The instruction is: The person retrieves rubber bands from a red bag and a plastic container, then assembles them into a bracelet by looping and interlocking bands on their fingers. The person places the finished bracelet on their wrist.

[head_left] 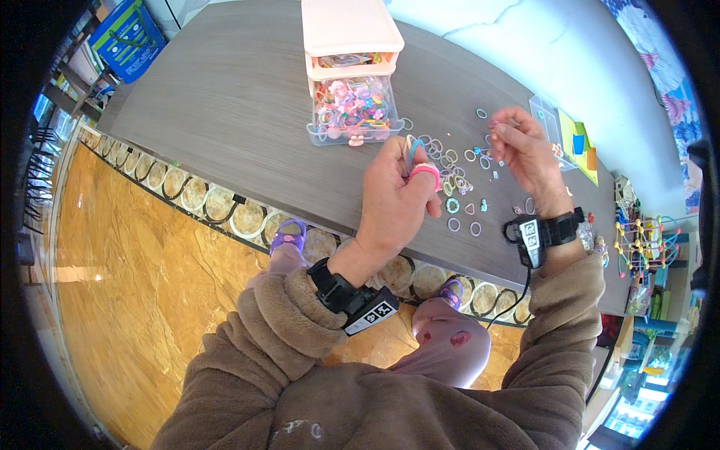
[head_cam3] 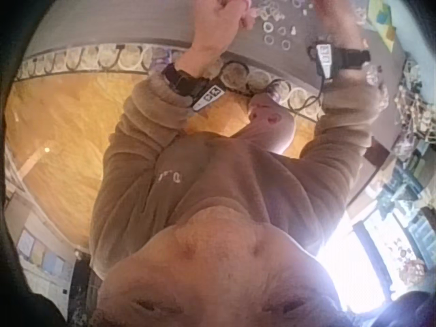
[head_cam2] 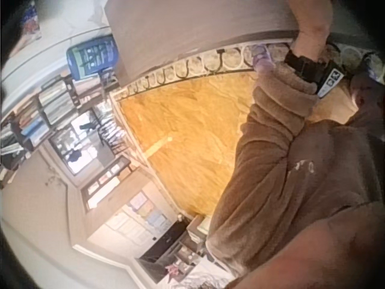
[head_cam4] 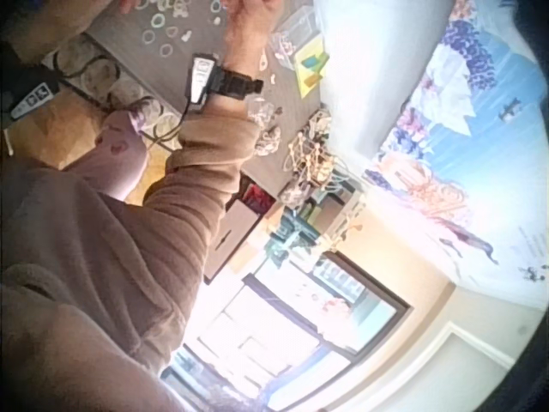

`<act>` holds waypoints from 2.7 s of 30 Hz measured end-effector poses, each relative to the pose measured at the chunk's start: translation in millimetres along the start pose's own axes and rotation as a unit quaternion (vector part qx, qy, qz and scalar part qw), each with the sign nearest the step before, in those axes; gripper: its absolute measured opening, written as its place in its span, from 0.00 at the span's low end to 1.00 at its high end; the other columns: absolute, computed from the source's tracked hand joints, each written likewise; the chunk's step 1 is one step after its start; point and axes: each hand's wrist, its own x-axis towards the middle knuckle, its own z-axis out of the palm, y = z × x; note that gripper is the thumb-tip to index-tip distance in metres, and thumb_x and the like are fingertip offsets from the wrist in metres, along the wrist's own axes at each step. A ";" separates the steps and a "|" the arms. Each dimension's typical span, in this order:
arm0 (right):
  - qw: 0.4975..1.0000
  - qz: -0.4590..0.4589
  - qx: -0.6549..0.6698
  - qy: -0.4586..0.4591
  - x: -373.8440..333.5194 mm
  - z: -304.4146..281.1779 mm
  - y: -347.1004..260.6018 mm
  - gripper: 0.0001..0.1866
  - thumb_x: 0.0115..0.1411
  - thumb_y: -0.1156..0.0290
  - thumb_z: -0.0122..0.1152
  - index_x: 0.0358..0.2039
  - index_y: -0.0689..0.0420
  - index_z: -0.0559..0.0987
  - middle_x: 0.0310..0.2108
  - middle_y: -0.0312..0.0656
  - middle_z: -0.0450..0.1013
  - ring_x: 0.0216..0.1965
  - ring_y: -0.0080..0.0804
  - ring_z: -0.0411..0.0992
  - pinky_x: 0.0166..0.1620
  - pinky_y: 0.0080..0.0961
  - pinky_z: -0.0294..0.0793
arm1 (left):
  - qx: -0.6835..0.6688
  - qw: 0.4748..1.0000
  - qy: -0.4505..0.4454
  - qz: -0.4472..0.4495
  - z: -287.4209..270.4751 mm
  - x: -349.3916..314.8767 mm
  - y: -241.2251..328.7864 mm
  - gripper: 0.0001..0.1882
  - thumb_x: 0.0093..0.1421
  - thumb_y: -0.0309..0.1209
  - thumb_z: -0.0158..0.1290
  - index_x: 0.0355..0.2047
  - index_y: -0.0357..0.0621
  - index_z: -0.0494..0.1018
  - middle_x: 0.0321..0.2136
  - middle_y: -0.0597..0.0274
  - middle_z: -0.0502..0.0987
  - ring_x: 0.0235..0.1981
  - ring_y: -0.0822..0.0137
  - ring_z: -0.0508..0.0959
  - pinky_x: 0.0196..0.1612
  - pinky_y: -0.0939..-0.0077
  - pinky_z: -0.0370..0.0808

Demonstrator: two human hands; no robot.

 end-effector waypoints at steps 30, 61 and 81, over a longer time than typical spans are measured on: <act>0.987 -0.049 0.086 0.125 77.5 178.0 18.2 0.07 0.62 0.79 0.59 0.39 0.68 0.74 0.28 0.42 0.74 0.23 0.28 0.73 0.28 0.25 0.79 | -0.067 0.990 0.122 0.038 -57.9 -0.1 44.6 0.07 0.65 0.24 0.45 0.41 0.37 0.71 0.26 0.59 0.77 0.17 0.74 0.72 0.22 0.82 0.69; 0.957 0.068 -0.222 0.171 -9.4 -20.7 -39.1 0.06 0.65 0.76 0.56 0.40 0.62 0.77 0.29 0.37 0.75 0.27 0.22 0.74 0.27 0.18 0.76 | -0.071 0.997 0.034 0.024 -43.4 -3.6 30.4 0.06 0.68 0.29 0.48 0.38 0.38 0.71 0.21 0.60 0.76 0.15 0.73 0.70 0.21 0.81 0.68; 0.895 0.031 -0.444 -0.016 4.6 -47.1 18.6 0.01 0.59 0.75 0.61 0.31 0.57 0.79 0.23 0.34 0.74 0.23 0.24 0.71 0.28 0.22 0.71 | -0.014 0.998 -0.032 -0.054 1.6 -2.4 -12.3 0.05 0.68 0.29 0.44 0.37 0.43 0.68 0.16 0.68 0.67 0.15 0.74 0.66 0.24 0.75 0.67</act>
